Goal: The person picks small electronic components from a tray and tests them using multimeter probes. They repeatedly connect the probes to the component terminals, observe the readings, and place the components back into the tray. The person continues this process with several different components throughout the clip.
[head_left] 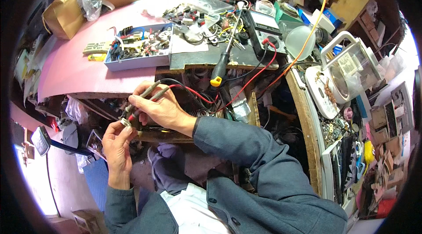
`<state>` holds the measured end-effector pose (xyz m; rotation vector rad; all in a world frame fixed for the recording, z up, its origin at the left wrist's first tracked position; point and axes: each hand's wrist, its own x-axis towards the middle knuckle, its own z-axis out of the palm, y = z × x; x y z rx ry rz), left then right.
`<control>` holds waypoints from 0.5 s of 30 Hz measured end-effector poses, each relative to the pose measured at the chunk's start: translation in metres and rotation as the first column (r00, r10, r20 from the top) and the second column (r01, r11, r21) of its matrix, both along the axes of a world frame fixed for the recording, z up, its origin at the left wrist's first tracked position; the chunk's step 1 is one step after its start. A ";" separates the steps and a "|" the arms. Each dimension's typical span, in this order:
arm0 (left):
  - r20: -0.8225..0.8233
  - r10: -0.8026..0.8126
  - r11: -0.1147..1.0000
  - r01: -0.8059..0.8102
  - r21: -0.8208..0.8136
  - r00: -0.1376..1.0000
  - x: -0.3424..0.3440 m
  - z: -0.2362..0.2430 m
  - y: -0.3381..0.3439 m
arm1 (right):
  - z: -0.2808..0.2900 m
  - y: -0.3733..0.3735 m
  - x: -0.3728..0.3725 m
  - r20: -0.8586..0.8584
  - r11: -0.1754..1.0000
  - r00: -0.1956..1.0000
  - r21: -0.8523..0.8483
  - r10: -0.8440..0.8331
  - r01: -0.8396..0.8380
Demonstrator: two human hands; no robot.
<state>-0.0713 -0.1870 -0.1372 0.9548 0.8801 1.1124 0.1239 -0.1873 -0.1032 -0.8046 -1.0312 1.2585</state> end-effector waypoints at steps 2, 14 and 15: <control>0.012 0.006 1.000 -0.006 0.000 1.000 0.003 -0.001 0.000 | -0.002 0.001 0.000 -0.001 1.000 1.000 -0.003 -0.003 0.003; 0.035 0.004 1.000 -0.004 0.018 0.999 0.002 0.000 0.000 | 0.005 -0.003 0.001 0.001 0.999 1.000 -0.046 0.003 -0.003; 0.037 -0.006 1.000 0.005 0.019 0.999 0.003 0.002 -0.001 | 0.000 -0.002 0.000 -0.014 1.000 1.000 -0.019 -0.008 0.008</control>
